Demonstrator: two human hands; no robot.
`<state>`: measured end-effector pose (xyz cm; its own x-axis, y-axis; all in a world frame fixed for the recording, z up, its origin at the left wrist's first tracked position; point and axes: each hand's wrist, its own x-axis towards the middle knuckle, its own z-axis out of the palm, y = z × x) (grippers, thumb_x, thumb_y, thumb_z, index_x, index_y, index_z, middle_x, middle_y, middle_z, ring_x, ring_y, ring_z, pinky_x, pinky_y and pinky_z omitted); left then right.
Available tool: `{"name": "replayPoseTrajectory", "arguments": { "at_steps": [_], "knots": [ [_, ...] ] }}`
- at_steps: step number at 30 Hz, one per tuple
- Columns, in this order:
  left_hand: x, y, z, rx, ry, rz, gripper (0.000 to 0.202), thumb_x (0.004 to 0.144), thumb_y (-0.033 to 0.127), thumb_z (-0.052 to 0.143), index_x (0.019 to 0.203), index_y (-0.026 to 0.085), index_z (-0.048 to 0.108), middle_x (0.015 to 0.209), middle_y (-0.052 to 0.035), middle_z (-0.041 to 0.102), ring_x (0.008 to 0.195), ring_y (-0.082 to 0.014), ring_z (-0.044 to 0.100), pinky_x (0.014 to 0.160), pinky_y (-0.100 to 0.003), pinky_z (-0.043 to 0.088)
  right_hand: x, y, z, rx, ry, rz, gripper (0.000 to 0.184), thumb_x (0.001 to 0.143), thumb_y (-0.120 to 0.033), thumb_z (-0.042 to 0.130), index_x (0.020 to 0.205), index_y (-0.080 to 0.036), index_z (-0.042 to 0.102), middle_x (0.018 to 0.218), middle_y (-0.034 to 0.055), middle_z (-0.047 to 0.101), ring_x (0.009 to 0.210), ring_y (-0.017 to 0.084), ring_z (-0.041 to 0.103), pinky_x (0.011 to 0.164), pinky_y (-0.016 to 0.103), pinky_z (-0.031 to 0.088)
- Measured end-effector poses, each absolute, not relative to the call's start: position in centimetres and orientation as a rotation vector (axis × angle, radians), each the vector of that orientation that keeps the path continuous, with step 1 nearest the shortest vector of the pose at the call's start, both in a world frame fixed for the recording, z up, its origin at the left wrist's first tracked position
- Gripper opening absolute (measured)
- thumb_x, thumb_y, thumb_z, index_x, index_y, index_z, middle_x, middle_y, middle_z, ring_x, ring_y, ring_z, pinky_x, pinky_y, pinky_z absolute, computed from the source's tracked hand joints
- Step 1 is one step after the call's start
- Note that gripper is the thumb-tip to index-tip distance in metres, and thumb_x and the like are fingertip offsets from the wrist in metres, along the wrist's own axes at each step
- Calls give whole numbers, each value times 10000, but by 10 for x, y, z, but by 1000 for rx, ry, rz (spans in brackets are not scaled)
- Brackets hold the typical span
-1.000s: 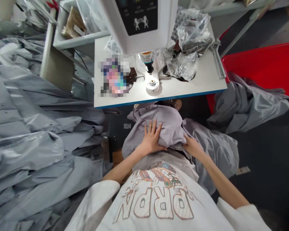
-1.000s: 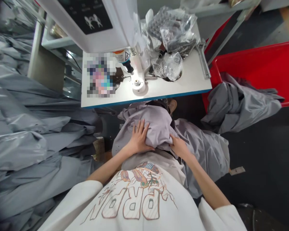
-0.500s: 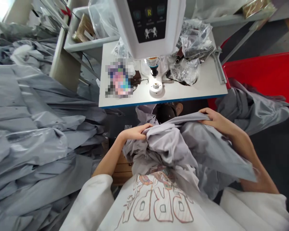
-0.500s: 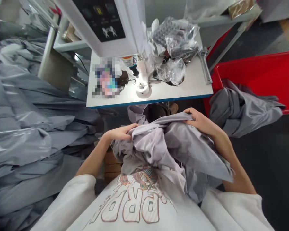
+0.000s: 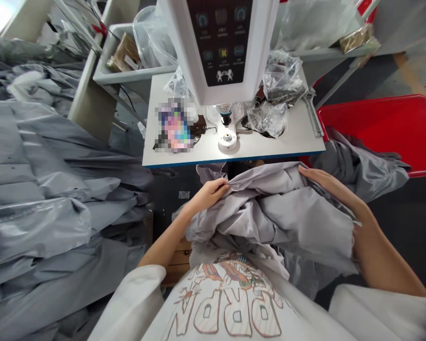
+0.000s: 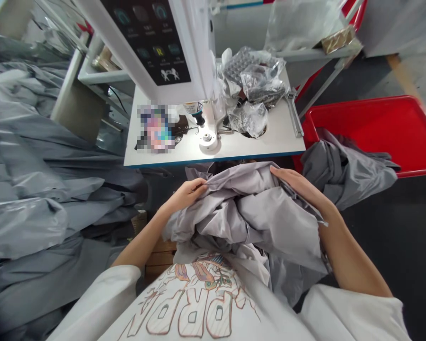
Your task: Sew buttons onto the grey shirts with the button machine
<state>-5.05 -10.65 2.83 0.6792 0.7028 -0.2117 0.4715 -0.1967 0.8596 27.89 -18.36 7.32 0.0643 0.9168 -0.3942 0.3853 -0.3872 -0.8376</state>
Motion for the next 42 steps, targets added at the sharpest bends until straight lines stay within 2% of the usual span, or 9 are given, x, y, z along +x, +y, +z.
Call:
{"name": "replayPoseTrajectory", "arguments": {
  "at_steps": [6,9,12,16,21,28,33,37,42],
  "knots": [
    [-46,-102,55,1405,859,377,365,910,506,433,773,171,478,660,35,398,595,-89,364,564,-207,334,286,-182,65,-1820,-1636,1001,226,817,-324,476,960,-212,610,966,51,651,905,229,595,790,336,458],
    [-44,-100,61,1301,846,376,410,902,567,393,922,179,524,694,14,465,605,-108,415,558,-217,360,273,-183,64,-1817,-1768,1112,278,817,-404,534,1021,-227,599,934,21,653,813,198,591,715,291,449],
    [-49,-97,66,1461,833,328,449,829,555,552,1091,190,527,747,16,519,639,-109,444,576,-209,368,259,-185,71,-1757,-1799,1162,267,801,-440,576,933,-211,619,808,3,627,694,160,540,625,254,412],
    [-60,-98,78,1748,854,243,380,835,504,572,1015,169,588,839,0,579,689,-110,479,606,-209,375,251,-188,87,-1639,-1604,1201,241,809,-424,543,751,-201,610,680,4,555,634,146,487,558,240,381],
    [-54,-105,91,1945,796,216,368,883,490,487,986,162,619,909,-41,646,803,-164,554,685,-244,419,237,-190,101,-1655,-1306,1309,391,759,-589,592,656,-213,620,539,-7,475,490,122,400,428,241,286],
    [-43,-102,88,2010,679,269,273,912,405,476,803,160,530,735,13,502,655,-107,431,592,-225,340,229,-176,105,-1683,-991,1399,435,750,-611,609,558,-221,600,519,15,555,461,151,488,416,267,342],
    [-50,-96,92,1782,726,261,403,953,449,357,657,176,373,608,45,297,558,-81,273,519,-219,265,235,-172,109,-1720,-1149,1289,385,770,-588,612,679,-219,670,673,33,643,619,184,585,498,259,422],
    [-53,-93,101,1786,868,388,385,952,465,367,711,173,434,616,41,319,578,-85,301,533,-214,273,236,-165,120,-1659,-1440,1177,302,817,-488,592,930,-226,689,914,34,678,798,187,599,631,247,460],
    [-58,-84,121,1895,965,525,389,936,461,408,687,169,474,580,38,338,553,-86,309,519,-216,268,245,-153,125,-1627,-1716,1303,268,867,-409,511,953,-208,665,832,20,655,729,151,566,636,236,426]
  ]
}}
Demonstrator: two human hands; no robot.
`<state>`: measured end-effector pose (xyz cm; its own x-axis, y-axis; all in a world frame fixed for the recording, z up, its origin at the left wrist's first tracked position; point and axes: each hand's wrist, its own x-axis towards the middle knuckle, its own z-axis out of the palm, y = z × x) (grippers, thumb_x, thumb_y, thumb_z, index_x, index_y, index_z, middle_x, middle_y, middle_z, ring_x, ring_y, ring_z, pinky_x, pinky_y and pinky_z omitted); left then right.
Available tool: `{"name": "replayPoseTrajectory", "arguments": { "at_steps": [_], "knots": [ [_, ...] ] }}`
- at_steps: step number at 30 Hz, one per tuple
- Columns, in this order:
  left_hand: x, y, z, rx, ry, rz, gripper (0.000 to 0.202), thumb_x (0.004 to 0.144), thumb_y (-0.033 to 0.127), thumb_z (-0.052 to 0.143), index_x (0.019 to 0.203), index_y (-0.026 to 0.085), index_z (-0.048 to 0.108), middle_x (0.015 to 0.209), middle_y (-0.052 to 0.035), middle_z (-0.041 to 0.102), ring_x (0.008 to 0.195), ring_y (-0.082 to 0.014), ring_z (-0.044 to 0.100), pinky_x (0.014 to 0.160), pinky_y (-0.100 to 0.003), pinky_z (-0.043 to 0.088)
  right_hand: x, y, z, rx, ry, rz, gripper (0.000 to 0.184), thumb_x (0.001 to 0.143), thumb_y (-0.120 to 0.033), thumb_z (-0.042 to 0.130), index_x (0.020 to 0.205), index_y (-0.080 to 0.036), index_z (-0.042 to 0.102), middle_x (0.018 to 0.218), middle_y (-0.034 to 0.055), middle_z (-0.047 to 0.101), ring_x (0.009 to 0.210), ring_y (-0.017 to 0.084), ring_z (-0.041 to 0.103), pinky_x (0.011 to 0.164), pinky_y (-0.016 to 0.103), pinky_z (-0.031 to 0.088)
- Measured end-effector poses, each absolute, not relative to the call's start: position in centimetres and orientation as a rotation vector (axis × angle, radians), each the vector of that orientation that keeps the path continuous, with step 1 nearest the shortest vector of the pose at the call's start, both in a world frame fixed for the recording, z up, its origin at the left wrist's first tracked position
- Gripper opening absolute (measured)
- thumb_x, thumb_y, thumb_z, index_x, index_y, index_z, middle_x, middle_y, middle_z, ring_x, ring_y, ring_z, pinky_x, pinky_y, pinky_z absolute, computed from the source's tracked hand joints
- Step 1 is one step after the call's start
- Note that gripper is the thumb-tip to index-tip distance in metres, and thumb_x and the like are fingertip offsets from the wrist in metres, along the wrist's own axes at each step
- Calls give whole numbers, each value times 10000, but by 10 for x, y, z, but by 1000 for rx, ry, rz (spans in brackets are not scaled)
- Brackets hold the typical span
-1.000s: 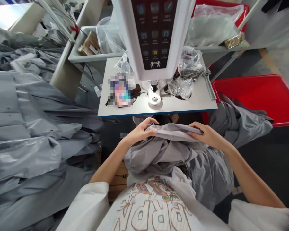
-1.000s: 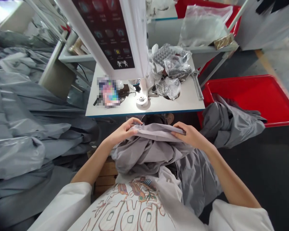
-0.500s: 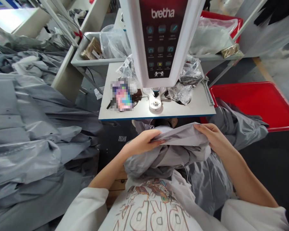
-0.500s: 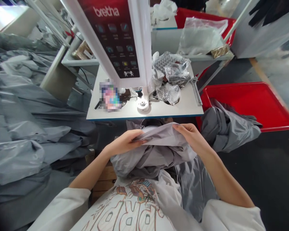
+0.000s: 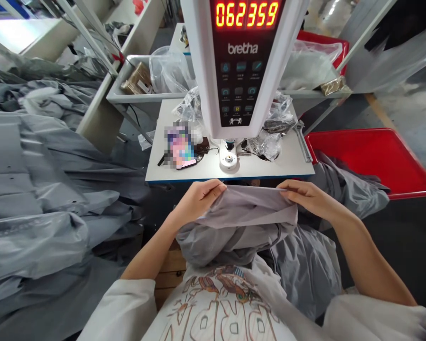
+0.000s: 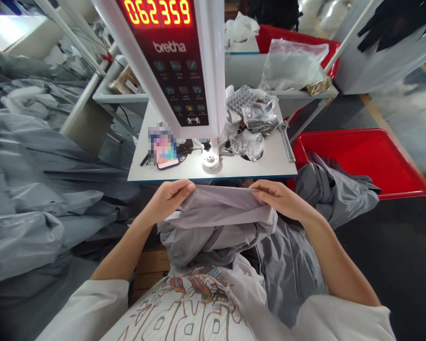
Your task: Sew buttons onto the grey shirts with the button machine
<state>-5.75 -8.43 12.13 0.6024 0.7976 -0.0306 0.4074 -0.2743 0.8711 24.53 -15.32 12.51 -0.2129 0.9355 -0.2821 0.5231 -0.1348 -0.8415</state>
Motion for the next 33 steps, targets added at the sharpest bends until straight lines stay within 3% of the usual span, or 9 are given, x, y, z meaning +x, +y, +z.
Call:
{"name": "replayPoseTrajectory", "arguments": {
  "at_steps": [6,13,17,21,24,26,28,30,33],
  "knots": [
    [-80,-80,134,1853,1082,731,420,903,491,464,622,179,462,573,16,328,545,-104,310,488,-236,271,272,-144,85,-1703,-1978,1157,262,758,-208,451,930,-189,648,859,13,661,750,163,553,675,257,410],
    [-134,-84,122,1560,1332,959,462,848,522,562,570,175,436,548,23,344,522,-91,273,449,-236,225,296,-154,57,-1777,-1733,1141,186,702,-214,425,763,-177,597,699,-8,568,645,134,488,603,245,357],
    [-159,-74,114,1637,1424,828,418,857,521,550,635,171,502,567,33,413,539,-85,335,473,-208,258,296,-163,71,-1692,-1348,1299,86,681,-243,457,655,-190,521,577,-38,425,519,102,370,504,231,275],
    [-151,-72,114,1977,1455,389,432,886,565,449,1013,188,618,916,-29,659,827,-184,591,744,-275,468,280,-176,99,-1571,-1050,1356,53,654,-219,469,659,-204,520,575,-29,397,489,102,311,467,245,230],
    [-113,-82,117,2179,1249,403,624,843,596,509,1295,166,487,1307,-124,558,1198,-273,518,1049,-397,381,252,-187,122,-1489,-1092,1395,58,649,-190,479,639,-196,535,611,-8,426,540,114,354,499,252,256],
    [-79,-90,119,2244,992,456,784,759,592,634,1379,169,409,1410,-150,468,1294,-292,437,1098,-409,333,232,-190,133,-1420,-1088,1486,49,641,-179,483,611,-192,519,600,-6,414,549,116,358,507,255,261],
    [-49,-95,119,2206,744,483,688,750,540,672,1310,184,494,1304,-135,558,1187,-270,522,1020,-364,404,217,-191,139,-1343,-977,1588,51,634,-185,499,588,-192,478,574,-16,373,523,107,324,489,253,243],
    [-28,-97,117,2050,617,441,389,858,471,562,1113,182,617,964,-68,668,852,-178,610,780,-269,474,209,-188,140,-1301,-808,1613,111,641,-198,527,581,-193,434,564,-30,332,499,93,280,466,243,221],
    [-15,-97,109,1756,675,437,349,932,454,429,911,160,615,647,19,516,545,-82,414,517,-195,326,211,-180,134,-1315,-585,1569,184,667,-218,566,592,-195,400,566,-46,296,480,81,254,447,221,233]
  ]
}}
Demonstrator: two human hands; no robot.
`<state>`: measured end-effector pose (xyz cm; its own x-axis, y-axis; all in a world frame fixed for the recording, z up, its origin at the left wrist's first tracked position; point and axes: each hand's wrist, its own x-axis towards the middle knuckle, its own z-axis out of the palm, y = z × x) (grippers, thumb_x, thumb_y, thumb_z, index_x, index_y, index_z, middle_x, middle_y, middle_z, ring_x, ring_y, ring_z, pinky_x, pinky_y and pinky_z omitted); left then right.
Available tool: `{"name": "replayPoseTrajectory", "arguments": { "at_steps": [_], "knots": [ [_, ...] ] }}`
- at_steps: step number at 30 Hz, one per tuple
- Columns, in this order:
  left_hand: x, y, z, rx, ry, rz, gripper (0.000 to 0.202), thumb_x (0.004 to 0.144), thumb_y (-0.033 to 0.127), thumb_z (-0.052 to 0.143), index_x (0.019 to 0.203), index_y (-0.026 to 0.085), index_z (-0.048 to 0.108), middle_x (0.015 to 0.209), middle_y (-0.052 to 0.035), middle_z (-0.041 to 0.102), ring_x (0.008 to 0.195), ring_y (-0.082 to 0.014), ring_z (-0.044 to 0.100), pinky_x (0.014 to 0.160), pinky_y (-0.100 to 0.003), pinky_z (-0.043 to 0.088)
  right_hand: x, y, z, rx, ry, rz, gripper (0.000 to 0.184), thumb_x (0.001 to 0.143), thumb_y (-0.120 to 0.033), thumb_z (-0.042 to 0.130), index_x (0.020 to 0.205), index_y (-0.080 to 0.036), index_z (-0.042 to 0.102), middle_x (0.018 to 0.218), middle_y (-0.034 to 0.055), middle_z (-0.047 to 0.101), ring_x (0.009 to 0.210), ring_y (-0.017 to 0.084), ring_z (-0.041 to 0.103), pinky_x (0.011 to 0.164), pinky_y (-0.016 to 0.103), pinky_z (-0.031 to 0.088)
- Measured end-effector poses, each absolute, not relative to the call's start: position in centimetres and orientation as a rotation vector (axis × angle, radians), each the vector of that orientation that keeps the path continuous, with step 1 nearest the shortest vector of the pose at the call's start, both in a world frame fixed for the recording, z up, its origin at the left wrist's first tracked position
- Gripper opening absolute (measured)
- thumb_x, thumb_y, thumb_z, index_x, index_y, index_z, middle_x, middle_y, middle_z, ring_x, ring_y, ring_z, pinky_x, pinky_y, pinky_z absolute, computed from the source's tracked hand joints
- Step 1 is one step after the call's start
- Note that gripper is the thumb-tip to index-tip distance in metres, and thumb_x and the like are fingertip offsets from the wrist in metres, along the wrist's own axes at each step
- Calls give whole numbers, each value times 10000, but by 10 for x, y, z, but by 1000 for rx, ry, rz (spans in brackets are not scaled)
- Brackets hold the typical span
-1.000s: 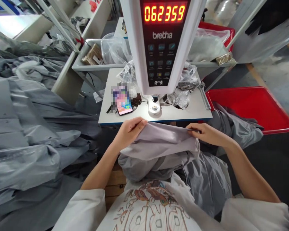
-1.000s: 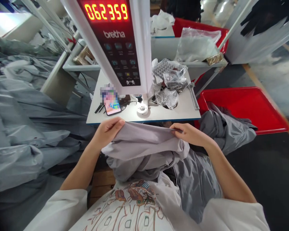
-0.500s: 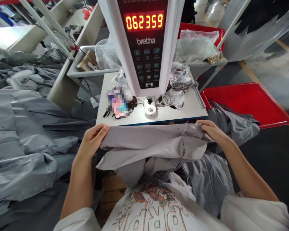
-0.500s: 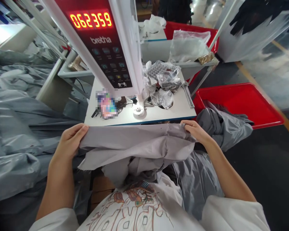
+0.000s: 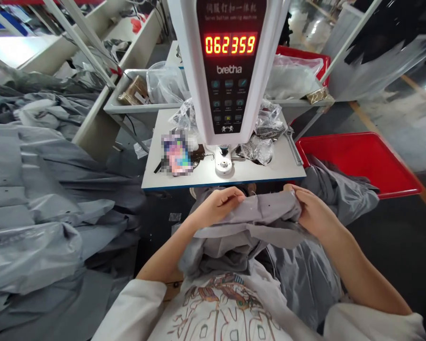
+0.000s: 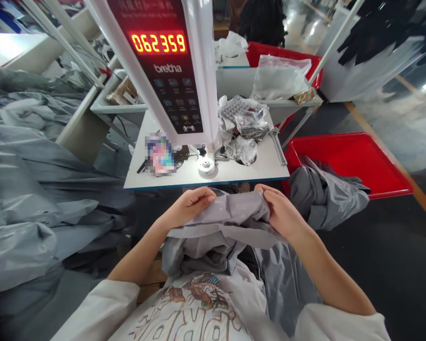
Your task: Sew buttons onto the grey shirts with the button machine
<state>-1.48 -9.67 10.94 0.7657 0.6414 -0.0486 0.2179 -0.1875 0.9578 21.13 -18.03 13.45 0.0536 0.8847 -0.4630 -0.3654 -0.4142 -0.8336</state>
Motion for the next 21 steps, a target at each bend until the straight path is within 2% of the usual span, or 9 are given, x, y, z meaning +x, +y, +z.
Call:
{"name": "replayPoseTrajectory", "arguments": {
  "at_steps": [2,6,9,11,13,17,21],
  "knots": [
    [-14,-97,104,1624,738,481,365,921,493,439,882,157,578,646,35,446,545,-71,338,496,-191,265,216,-175,128,-1336,-486,1565,200,663,-225,584,600,-197,396,559,-53,290,470,77,262,441,209,253],
    [-20,-96,103,1525,789,487,445,906,570,410,831,153,547,658,34,394,563,-75,303,507,-202,243,219,-162,115,-1354,-493,1605,207,618,-230,604,565,-190,407,525,-54,321,450,71,279,426,209,254],
    [-29,-91,105,1548,767,370,461,874,596,452,779,153,534,629,44,339,545,-73,273,494,-208,218,220,-150,106,-1356,-633,1653,222,693,-364,588,601,-183,499,544,-24,438,483,97,384,469,229,322],
    [-36,-87,105,1611,762,327,443,850,572,515,701,156,489,615,49,298,546,-71,260,493,-210,204,220,-143,100,-1413,-820,1649,295,755,-469,590,704,-179,579,632,0,540,569,125,475,532,241,369],
    [-42,-83,102,1651,789,342,434,857,544,519,664,162,446,621,47,286,556,-74,262,501,-213,210,219,-137,94,-1474,-1023,1620,317,756,-499,648,785,-187,608,701,0,577,634,133,508,570,237,375],
    [-48,-80,92,1606,849,426,408,899,521,455,692,170,435,658,37,318,598,-87,296,548,-214,263,212,-128,82,-1491,-1193,1598,325,763,-516,665,788,-200,593,708,-11,570,636,131,510,585,242,370],
    [-49,-84,81,1438,882,443,420,899,534,456,695,167,434,641,43,312,585,-82,275,533,-208,253,207,-125,70,-1660,-1435,1352,346,812,-550,592,830,-204,609,677,-16,540,570,118,444,535,249,319]
  ]
}}
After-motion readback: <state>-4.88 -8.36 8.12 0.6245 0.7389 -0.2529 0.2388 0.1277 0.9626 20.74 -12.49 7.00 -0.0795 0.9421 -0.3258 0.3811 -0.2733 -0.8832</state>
